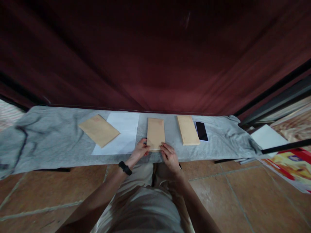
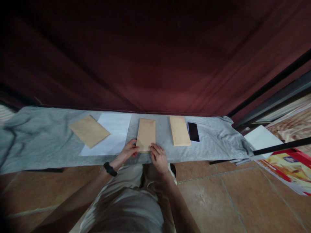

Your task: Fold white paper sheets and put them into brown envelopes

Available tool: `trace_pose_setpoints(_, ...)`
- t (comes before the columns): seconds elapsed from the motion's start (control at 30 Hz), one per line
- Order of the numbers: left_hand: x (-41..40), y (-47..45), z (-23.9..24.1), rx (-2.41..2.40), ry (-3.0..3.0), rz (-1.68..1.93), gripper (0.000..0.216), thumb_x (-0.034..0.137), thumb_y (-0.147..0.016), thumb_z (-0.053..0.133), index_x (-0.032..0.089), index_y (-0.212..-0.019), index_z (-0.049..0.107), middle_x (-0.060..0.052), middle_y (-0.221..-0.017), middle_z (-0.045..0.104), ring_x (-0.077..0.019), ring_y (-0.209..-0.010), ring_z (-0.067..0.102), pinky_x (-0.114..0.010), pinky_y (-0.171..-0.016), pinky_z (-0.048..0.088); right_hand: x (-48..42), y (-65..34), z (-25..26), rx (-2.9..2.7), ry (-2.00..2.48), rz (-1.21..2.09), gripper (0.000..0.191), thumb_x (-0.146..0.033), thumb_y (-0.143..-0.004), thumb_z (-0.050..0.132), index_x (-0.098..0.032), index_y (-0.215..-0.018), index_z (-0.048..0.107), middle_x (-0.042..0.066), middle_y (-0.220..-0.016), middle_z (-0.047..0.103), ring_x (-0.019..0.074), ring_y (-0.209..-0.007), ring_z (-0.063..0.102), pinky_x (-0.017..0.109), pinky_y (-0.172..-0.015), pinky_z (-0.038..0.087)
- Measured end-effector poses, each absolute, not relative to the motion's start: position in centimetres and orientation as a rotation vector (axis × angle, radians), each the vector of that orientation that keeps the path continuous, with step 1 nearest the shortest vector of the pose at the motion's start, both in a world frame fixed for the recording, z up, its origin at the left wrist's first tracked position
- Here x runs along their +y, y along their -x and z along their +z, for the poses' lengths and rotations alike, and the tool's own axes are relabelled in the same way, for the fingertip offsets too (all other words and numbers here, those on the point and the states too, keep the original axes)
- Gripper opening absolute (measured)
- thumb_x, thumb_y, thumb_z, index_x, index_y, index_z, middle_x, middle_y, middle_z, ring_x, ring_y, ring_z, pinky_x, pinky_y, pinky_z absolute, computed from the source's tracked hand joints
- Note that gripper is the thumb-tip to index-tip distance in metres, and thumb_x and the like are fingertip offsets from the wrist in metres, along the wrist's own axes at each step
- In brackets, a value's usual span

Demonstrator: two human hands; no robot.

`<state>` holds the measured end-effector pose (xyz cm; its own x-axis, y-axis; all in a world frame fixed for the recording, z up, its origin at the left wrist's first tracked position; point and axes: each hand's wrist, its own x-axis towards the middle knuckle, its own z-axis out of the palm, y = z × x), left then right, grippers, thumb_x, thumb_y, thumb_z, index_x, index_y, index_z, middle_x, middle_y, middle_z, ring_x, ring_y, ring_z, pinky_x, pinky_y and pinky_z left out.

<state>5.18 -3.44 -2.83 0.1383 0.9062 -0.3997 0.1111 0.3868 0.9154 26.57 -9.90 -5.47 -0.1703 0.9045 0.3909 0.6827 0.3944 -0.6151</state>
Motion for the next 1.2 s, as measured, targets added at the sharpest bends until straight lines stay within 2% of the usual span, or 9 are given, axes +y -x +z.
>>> trace_pose_setpoints(0.07,-3.6,-4.7,-2.9,1.396,-1.167,0.747,0.038,0.028,-0.072,0.078,0.022,-0.105,0.059,0.007,-0.059,0.057,-0.0151,-0.046,0.055,-0.024,-0.048,0.038,-10.2,-26.7,-5.8,-2.009,1.343,0.341,0.044,-0.016,-0.099,0.047,-0.027,-0.138,0.063,0.007,-0.143,0.064,0.0216,-0.134,0.057,0.046,-0.119,0.042)
trace_pose_setpoints(0.13,-3.4,-4.3,-2.8,1.553,-1.396,0.744,0.028,0.03,-0.08,0.074,0.024,-0.105,0.062,0.004,-0.063,0.058,-0.019,-0.058,0.062,-0.027,-0.058,0.044,-10.4,-26.8,-6.0,-2.046,1.34,0.307,0.045,-0.015,-0.098,0.047,-0.026,-0.14,0.062,0.007,-0.143,0.064,0.0219,-0.134,0.057,0.048,-0.12,0.04)
trace_pose_setpoints(0.2,-2.7,-4.1,-2.5,1.686,-1.669,0.755,0.017,0.03,-0.088,0.065,0.025,-0.104,0.064,-0.001,-0.076,0.065,-0.0226,-0.077,0.067,-0.031,-0.072,0.05,-10.6,-26.8,-6.1,-2.054,1.343,0.286,0.046,-0.015,-0.098,0.047,-0.025,-0.14,0.062,0.008,-0.143,0.064,0.0222,-0.134,0.057,0.048,-0.121,0.04)
trace_pose_setpoints(0.27,-1.4,-4.4,-2.0,1.666,-1.937,0.792,0.018,0.026,-0.093,0.057,0.023,-0.108,0.067,-0.008,-0.097,0.07,-0.0259,-0.096,0.068,-0.037,-0.087,0.052,-10.6,-26.8,-6.2,-2.059,1.34,0.277,0.045,-0.016,-0.098,0.048,-0.024,-0.14,0.062,0.008,-0.143,0.064,0.0227,-0.134,0.057,0.049,-0.12,0.04)
trace_pose_setpoints(0.37,1.8,-5.7,-1.3,1.445,-2.224,0.844,0.034,0.018,-0.092,0.051,0.018,-0.123,0.066,-0.014,-0.127,0.066,-0.0291,-0.121,0.061,-0.045,-0.108,0.047,-10.5,-26.8,-6.3,-2.059,1.327,0.275,0.045,-0.016,-0.097,0.05,-0.024,-0.139,0.062,0.009,-0.143,0.064,0.0236,-0.134,0.057,0.05,-0.12,0.042)
trace_pose_setpoints(0.5,6.7,-8.3,-1.0,1.258,-2.415,0.746,0.048,0.018,-0.096,0.045,0.016,-0.142,0.057,-0.013,-0.151,0.054,-0.0266,-0.145,0.043,-0.047,-0.124,0.03,-10.4,-26.7,-6.2,-2.042,1.309,0.265,0.048,-0.017,-0.094,0.051,-0.025,-0.14,0.062,0.009,-0.14,0.065,0.0238,-0.133,0.058,0.05,-0.119,0.043)
trace_pose_setpoints(0.63,10.2,-10.4,-1.7,1.166,-2.495,0.574,0.054,0.028,-0.098,0.045,0.016,-0.151,0.049,-0.014,-0.161,0.045,-0.0265,-0.154,0.031,-0.047,-0.127,0.018,-10.3,-26.7,-6.2,-2.041,1.3,0.256,0.048,-0.017,-0.095,0.05,-0.025,-0.14,0.061,0.009,-0.14,0.065,0.0244,-0.132,0.059,0.05,-0.118,0.044)
trace_pose_setpoints(0.73,11.5,-11.2,-2.5,1.131,-2.509,0.471,0.057,0.034,-0.098,0.046,0.015,-0.152,0.047,-0.014,-0.162,0.042,-0.0271,-0.155,0.029,-0.047,-0.128,0.014,-10.3,-26.6,-6.4,-2.037,1.3,0.261,0.047,-0.018,-0.095,0.049,-0.026,-0.14,0.062,0.009,-0.139,0.066,0.0246,-0.131,0.06,0.05,-0.117,0.045)
trace_pose_setpoints(1.2,10.8,-10.1,-4.5,1.007,-2.578,0.376,0.06,0.047,-0.102,0.044,0.017,-0.154,0.045,-0.013,-0.164,0.039,-0.0249,-0.155,0.029,-0.043,-0.128,0.01,-10.2,-26.5,-6.4,-2.02,1.305,0.271,0.049,-0.015,-0.092,0.053,-0.026,-0.14,0.06,0.009,-0.138,0.066,0.0245,-0.13,0.059,0.05,-0.116,0.045)
